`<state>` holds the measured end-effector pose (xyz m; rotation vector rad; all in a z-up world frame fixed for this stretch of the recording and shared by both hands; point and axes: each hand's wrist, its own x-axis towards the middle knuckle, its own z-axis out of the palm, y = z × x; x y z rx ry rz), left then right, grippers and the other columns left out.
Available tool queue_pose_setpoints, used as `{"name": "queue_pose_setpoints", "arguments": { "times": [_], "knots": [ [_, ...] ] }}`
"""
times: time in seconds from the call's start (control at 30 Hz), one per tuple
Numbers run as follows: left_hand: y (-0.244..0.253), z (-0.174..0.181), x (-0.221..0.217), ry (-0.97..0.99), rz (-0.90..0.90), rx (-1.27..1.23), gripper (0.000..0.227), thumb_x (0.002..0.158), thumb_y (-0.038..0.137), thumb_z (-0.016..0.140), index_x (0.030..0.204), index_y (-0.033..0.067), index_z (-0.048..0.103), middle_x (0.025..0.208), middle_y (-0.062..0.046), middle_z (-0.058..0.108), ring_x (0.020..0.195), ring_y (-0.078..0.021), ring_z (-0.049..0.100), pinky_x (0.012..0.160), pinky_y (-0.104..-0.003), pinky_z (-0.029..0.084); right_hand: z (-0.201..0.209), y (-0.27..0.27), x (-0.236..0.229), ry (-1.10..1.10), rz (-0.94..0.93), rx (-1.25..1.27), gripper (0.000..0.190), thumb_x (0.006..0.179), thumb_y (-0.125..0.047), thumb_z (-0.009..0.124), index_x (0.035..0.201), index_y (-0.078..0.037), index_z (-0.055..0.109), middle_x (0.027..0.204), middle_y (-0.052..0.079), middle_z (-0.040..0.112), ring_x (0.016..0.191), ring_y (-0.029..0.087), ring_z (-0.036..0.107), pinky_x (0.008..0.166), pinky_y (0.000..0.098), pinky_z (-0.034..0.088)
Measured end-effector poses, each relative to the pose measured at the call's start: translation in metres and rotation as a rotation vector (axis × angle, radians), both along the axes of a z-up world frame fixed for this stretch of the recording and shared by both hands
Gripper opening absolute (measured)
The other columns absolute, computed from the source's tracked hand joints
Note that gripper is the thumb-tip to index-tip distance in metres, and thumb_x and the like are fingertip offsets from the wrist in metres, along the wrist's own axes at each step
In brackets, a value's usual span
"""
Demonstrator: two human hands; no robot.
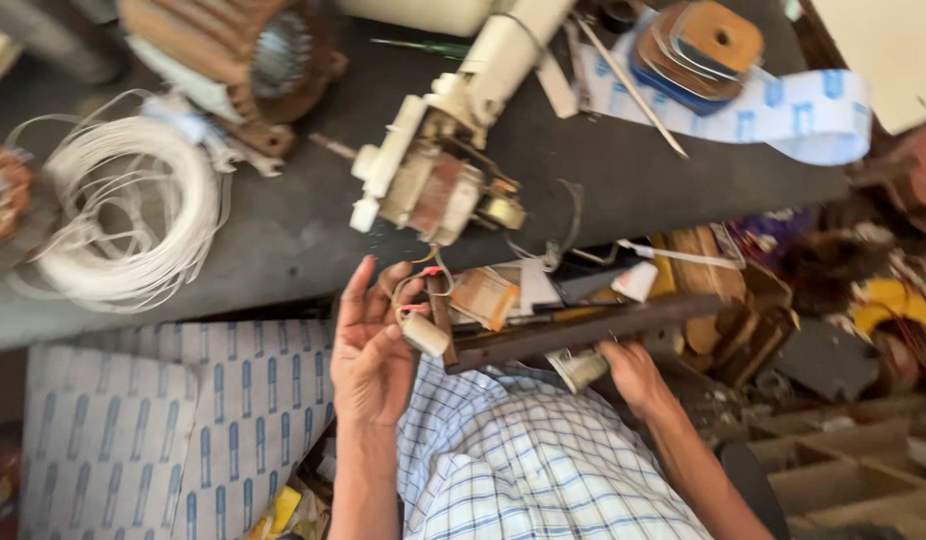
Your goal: The person disassembles a white handheld appliance using a screwdriver, removing the outer casing to expose the internal motor and wiring. They then open a drawer and retrieve a small electrical component before handling the exposed wires of the motor.
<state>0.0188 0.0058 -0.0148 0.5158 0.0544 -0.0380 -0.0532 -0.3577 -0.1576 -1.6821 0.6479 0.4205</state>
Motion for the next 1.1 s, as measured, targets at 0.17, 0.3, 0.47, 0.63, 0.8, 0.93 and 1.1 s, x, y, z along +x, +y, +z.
{"name": "queue_pose_setpoints", "arguments": {
  "times": [0.17, 0.3, 0.47, 0.63, 0.8, 0.93, 1.1],
  "knots": [
    [0.003, 0.003, 0.003, -0.01, -0.025, 0.013, 0.08, 0.085, -0.009, 0.068, 0.159, 0.0029, 0.039, 0.151, -0.025, 0.05, 0.136, -0.0352, 0.055, 0.11, -0.043, 0.048, 0.025, 0.012, 0.043, -0.061, 0.076, -0.017, 0.043, 0.094, -0.02, 0.047, 0.106, 0.007, 0.078, 0.11, 0.018, 0.077, 0.102, 0.026, 0.067, 0.095, 0.0372, 0.049],
    [0.002, 0.005, 0.0, -0.001, -0.016, 0.003, 0.08, 0.085, -0.009, 0.068, 0.158, 0.0027, 0.039, 0.151, -0.026, 0.05, 0.136, -0.0353, 0.055, 0.109, -0.043, 0.048, 0.037, 0.024, 0.064, -0.08, 0.077, 0.089, 0.045, 0.093, -0.02, 0.044, 0.1, 0.007, 0.08, 0.111, 0.018, 0.08, 0.104, 0.025, 0.07, 0.098, 0.0337, 0.05],
    [-0.002, 0.003, -0.002, 0.016, -0.016, 0.002, 0.08, 0.084, -0.01, 0.069, 0.158, 0.0026, 0.04, 0.151, -0.026, 0.05, 0.135, -0.0357, 0.055, 0.109, -0.044, 0.049, 0.032, 0.021, 0.069, -0.074, 0.136, 0.029, 0.044, 0.095, -0.029, 0.046, 0.106, -0.001, 0.079, 0.111, 0.014, 0.079, 0.106, 0.023, 0.07, 0.099, 0.035, 0.05],
    [0.0, 0.005, 0.0, 0.01, -0.018, 0.038, 0.08, 0.084, -0.009, 0.069, 0.157, 0.0026, 0.04, 0.151, -0.026, 0.05, 0.134, -0.0352, 0.057, 0.108, -0.044, 0.05, 0.038, -0.046, 0.073, 0.105, 0.539, -0.146, 0.05, 0.092, -0.055, 0.055, 0.106, -0.019, 0.086, 0.097, 0.01, 0.083, 0.093, 0.021, 0.074, 0.091, 0.0326, 0.053],
    [-0.002, 0.003, -0.002, -0.014, -0.041, 0.019, 0.08, 0.086, -0.01, 0.069, 0.159, 0.0027, 0.039, 0.152, -0.026, 0.05, 0.118, -0.0306, 0.063, 0.103, -0.041, 0.052, 0.07, -0.143, 0.071, 0.13, 0.06, -0.462, 0.043, 0.088, -0.046, 0.07, 0.105, -0.008, 0.08, 0.093, 0.012, 0.077, 0.088, 0.025, 0.07, 0.079, 0.0365, 0.052],
    [-0.013, 0.004, 0.0, 0.021, -0.08, 0.111, 0.086, 0.084, -0.007, 0.068, 0.163, 0.0074, 0.038, 0.15, -0.025, 0.052, 0.097, -0.0219, 0.063, 0.079, -0.034, 0.057, 0.074, -0.155, 0.096, -0.206, -0.377, 0.024, 0.041, 0.097, -0.041, 0.055, 0.127, -0.017, 0.069, 0.117, 0.007, 0.07, 0.105, 0.023, 0.064, 0.091, 0.047, 0.048],
    [-0.031, 0.016, -0.001, -0.023, -0.069, 1.21, 0.101, 0.072, -0.001, 0.075, 0.16, 0.0118, 0.028, 0.135, -0.013, 0.066, 0.067, -0.0184, 0.059, 0.058, -0.029, 0.055, 0.073, -0.13, 0.114, -0.271, -0.574, 0.304, 0.05, 0.09, -0.039, 0.067, 0.136, -0.022, 0.056, 0.144, -0.001, 0.057, 0.128, 0.023, 0.053, 0.103, 0.0577, 0.033]
  ]
}}
